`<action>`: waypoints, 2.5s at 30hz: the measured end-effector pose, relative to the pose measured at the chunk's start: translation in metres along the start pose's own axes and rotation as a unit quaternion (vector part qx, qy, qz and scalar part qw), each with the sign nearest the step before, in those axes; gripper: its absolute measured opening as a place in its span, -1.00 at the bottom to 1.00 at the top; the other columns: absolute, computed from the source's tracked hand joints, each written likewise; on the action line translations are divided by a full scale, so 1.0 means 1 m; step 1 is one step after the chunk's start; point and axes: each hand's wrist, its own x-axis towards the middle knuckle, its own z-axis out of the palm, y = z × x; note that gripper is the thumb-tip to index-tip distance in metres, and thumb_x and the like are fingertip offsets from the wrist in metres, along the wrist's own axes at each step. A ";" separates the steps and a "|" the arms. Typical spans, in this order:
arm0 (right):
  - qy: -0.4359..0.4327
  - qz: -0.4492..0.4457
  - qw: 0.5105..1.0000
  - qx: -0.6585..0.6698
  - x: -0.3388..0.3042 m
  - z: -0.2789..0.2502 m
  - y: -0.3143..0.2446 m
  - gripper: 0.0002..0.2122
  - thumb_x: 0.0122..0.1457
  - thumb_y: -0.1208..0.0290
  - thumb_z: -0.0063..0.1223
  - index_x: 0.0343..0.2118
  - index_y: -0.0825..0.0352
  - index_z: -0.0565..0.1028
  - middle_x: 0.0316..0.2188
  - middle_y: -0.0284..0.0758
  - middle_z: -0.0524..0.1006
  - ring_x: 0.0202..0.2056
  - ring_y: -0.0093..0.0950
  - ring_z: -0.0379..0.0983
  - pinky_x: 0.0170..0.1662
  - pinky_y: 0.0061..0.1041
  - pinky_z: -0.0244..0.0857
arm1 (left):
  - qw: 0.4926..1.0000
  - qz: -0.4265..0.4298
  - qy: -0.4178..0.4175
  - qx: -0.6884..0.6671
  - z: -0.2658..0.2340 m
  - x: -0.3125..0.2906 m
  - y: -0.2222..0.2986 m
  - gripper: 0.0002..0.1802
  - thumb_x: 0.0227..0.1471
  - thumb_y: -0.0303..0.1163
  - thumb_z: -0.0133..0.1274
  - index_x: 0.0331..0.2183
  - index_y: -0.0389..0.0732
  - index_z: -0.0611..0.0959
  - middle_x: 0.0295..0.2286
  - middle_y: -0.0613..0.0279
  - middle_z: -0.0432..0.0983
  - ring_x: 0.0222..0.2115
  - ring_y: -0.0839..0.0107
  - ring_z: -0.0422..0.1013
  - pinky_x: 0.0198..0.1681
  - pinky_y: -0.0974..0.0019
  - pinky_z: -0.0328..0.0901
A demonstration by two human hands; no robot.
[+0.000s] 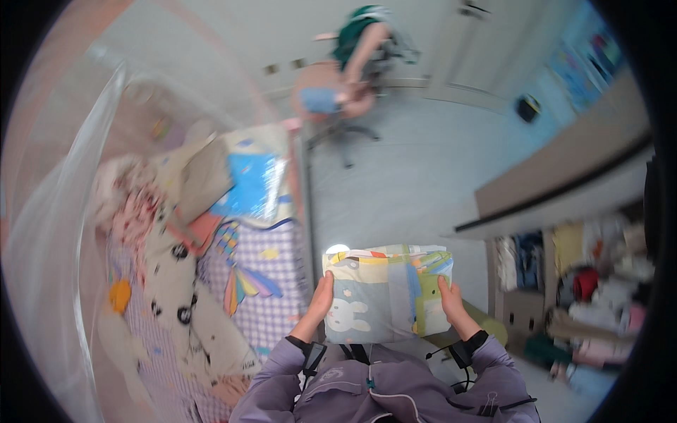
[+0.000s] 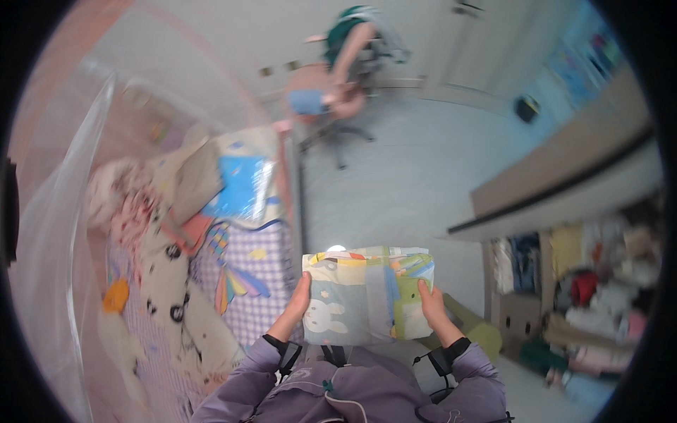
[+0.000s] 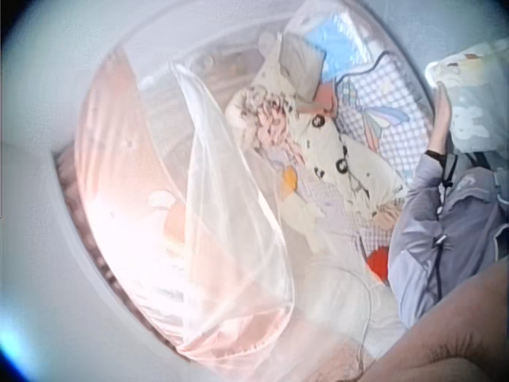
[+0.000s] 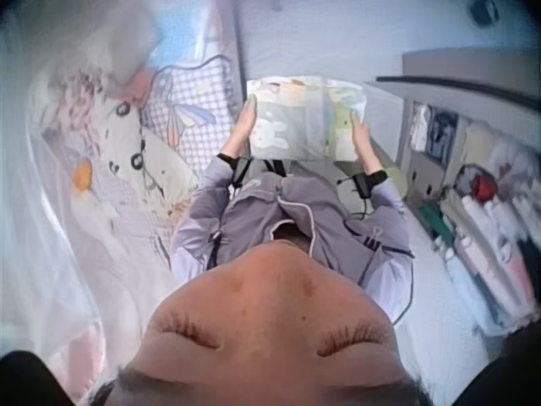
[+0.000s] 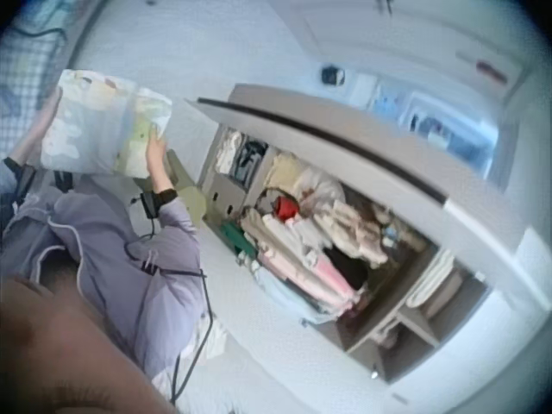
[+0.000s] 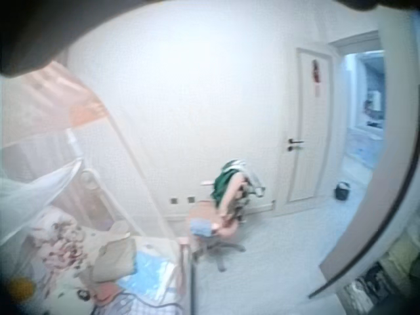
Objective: The person retrieves a folded blanket from a wardrobe, unfolds it on a bed, refolds it neatly, and places it back into the wardrobe. The person also retrieves and restacks other bedding items from the wardrobe.
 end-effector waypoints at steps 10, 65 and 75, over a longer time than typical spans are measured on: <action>0.345 -0.006 0.900 0.265 -0.183 -0.145 0.082 -0.63 0.21 0.17 -0.08 -0.16 0.44 0.45 -0.33 -0.35 0.52 -0.32 -0.61 0.40 -0.23 -0.57 0.28 | 0.879 0.157 -0.369 0.258 0.236 -0.067 0.096 -0.39 -0.16 -0.32 0.27 -0.16 -0.42 0.33 -0.24 -0.01 0.44 -0.22 0.36 0.40 -0.18 0.32 0.32; 0.811 -0.430 0.381 -0.115 -0.739 -0.823 -0.419 -0.62 0.25 0.24 -0.17 -0.02 0.47 0.34 -0.16 -0.21 0.47 -0.13 -0.48 0.39 -0.09 -0.48 0.27 | 0.628 0.569 -0.504 -0.168 0.934 -0.761 0.637 -0.29 -0.20 -0.49 0.26 0.00 -0.35 0.29 -0.16 0.06 0.39 -0.14 0.31 0.35 -0.03 0.25 0.23; 0.891 -0.155 0.379 -0.194 -0.765 -1.049 -0.543 -0.53 0.16 0.00 -0.30 -0.30 0.39 0.47 -0.30 0.06 0.49 -0.17 0.04 0.38 -0.11 -0.14 0.25 | 0.620 0.678 -0.390 -0.062 1.107 -0.863 0.751 -0.51 -0.16 -0.21 0.15 -0.21 -0.27 0.42 -0.35 -0.08 0.50 -0.31 -0.05 0.43 -0.24 0.04 0.31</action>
